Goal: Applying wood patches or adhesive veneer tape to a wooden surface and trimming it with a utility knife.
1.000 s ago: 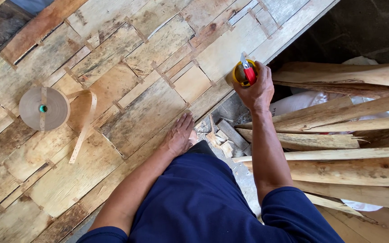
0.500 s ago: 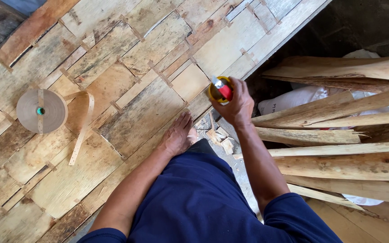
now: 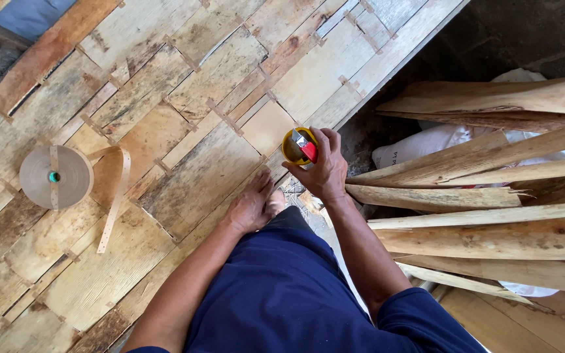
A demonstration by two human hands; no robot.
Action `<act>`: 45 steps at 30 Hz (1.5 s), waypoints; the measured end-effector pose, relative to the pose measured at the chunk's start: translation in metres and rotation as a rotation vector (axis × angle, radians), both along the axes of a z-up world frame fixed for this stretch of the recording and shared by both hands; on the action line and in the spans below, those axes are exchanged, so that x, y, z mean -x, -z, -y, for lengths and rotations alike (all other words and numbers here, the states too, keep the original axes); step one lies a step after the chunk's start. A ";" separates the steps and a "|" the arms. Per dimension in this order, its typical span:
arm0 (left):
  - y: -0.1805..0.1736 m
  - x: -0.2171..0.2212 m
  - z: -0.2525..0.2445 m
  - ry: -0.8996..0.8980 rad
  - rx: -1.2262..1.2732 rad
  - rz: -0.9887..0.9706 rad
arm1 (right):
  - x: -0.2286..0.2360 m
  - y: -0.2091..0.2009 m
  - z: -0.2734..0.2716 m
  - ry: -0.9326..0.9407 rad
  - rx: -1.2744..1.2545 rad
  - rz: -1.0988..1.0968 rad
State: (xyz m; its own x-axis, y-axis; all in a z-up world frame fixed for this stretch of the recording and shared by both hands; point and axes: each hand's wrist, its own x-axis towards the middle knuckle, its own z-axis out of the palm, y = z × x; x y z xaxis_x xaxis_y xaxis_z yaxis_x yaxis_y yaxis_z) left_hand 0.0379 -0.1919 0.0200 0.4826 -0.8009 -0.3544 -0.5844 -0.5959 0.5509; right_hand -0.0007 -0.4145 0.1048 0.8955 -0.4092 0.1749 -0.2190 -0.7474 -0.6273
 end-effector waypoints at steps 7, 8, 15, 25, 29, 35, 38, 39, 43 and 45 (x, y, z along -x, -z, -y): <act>-0.006 -0.007 0.007 -0.112 0.039 -0.131 | 0.003 0.008 0.009 -0.023 -0.018 -0.003; -0.008 -0.006 0.007 -0.139 0.039 -0.148 | 0.004 0.009 0.010 -0.025 -0.018 0.002; 0.006 0.002 -0.012 -0.167 0.132 -0.130 | 0.007 0.007 0.012 -0.020 0.008 0.008; -0.010 0.013 -0.061 -0.083 0.123 -0.086 | 0.005 0.014 -0.011 0.049 0.042 0.040; 0.007 0.019 -0.079 -0.044 0.123 -0.073 | 0.007 0.021 -0.021 0.091 0.021 0.047; 0.018 0.019 -0.087 0.004 0.120 -0.067 | 0.002 0.016 -0.037 0.201 -0.083 0.015; 0.016 0.018 -0.086 0.009 0.111 -0.083 | 0.001 0.025 -0.031 0.236 -0.088 0.027; 0.015 0.017 -0.085 0.010 0.107 -0.085 | 0.000 0.030 -0.027 0.232 -0.050 0.068; 0.017 0.017 -0.083 -0.018 0.110 -0.098 | -0.009 0.036 0.005 0.211 -0.026 0.109; 0.013 0.017 -0.081 -0.047 0.105 -0.123 | -0.014 0.035 0.020 0.240 -0.081 0.109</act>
